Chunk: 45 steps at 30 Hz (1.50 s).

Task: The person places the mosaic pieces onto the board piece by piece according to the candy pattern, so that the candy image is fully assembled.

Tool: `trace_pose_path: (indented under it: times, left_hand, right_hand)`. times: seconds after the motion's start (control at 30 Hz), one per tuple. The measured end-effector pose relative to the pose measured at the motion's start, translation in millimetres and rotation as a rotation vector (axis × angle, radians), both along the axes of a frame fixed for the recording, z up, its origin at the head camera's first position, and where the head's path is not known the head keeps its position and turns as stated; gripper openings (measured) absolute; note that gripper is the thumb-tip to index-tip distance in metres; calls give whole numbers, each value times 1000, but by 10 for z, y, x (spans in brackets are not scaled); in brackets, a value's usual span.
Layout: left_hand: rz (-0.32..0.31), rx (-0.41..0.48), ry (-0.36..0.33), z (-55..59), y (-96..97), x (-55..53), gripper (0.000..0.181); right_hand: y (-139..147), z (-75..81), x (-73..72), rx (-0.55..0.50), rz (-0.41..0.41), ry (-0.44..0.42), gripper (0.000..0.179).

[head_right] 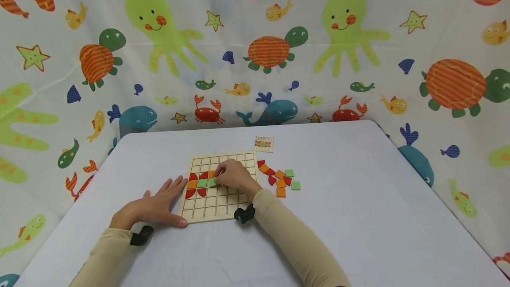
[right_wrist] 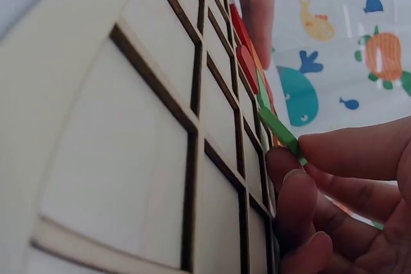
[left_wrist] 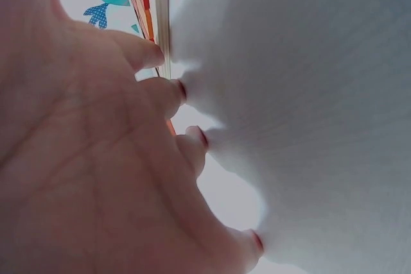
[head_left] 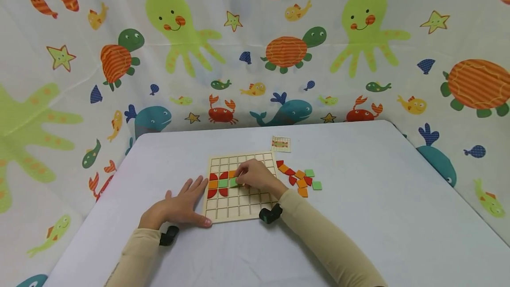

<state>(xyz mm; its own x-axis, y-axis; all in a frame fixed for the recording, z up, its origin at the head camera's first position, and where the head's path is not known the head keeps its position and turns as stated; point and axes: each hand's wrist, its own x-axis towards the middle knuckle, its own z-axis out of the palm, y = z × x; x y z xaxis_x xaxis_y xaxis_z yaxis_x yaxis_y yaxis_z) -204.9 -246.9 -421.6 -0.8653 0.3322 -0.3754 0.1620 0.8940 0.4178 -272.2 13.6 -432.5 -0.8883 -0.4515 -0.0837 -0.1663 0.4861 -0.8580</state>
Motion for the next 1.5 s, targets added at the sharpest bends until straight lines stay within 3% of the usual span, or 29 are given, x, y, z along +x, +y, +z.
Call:
trace_pose_path:
  times: [0.8,1.27,1.5]
  left_hand:
    - [3,0,-9,0,-4,5,133]
    - [3,-3,10,-1,-4,19,133]
    - [6,-2,6,-32,-8,4,134]
  right_hand:
    - [-104,-75,8,24,-40,53,6]
    - [-130,-141,4,49,-12,157,4]
    - [-52,-123,31,27,29,147,5]
